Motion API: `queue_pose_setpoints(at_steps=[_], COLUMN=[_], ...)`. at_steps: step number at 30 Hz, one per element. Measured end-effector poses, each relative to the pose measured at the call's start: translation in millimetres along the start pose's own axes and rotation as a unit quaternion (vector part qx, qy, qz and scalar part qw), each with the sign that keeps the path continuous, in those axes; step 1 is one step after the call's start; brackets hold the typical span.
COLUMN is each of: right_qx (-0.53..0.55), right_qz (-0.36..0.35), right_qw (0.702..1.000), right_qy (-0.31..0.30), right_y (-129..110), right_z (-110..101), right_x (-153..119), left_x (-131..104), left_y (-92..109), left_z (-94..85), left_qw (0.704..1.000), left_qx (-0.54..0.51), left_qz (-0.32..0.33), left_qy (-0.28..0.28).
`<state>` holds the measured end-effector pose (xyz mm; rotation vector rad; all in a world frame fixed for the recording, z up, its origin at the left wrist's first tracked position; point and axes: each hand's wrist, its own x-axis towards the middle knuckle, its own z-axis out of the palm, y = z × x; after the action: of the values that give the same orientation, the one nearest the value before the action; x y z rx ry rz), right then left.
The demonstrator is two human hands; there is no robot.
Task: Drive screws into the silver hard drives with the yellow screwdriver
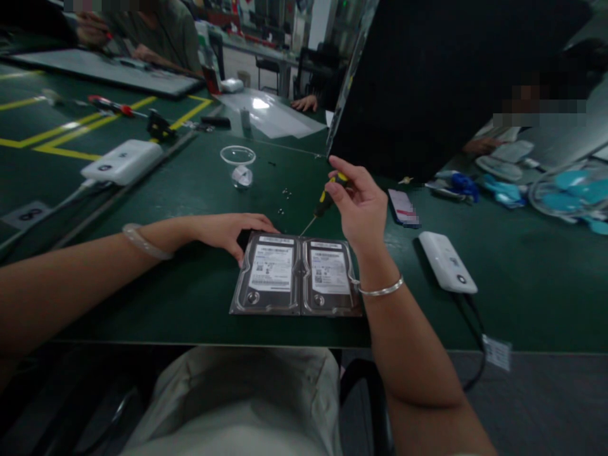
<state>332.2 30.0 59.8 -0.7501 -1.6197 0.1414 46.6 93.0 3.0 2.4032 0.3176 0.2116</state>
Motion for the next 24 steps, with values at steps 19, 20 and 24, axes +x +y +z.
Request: queue_pose_setpoints(at_steps=[19, 20, 24], right_qx=[-0.044, -0.026, 0.042], right_qz=[0.03, 0.026, 0.002], right_qw=[0.997, 0.999, 0.999], right_qy=[0.051, 0.036, -0.034], right_y=[-0.4, -1.3, -7.2], right_z=[0.3, 0.9, 5.2], right_x=[-3.2, -3.1, -4.1], left_x=[-0.7, -0.8, -0.2], left_y=[0.8, 0.3, -0.7], left_z=[0.0, 0.1, 0.5], left_qw=[1.0, 1.0, 1.0], left_qx=[-0.005, -0.004, 0.001], left_qz=[-0.005, -0.005, -0.002], left_qy=[0.0, 0.0, 0.0])
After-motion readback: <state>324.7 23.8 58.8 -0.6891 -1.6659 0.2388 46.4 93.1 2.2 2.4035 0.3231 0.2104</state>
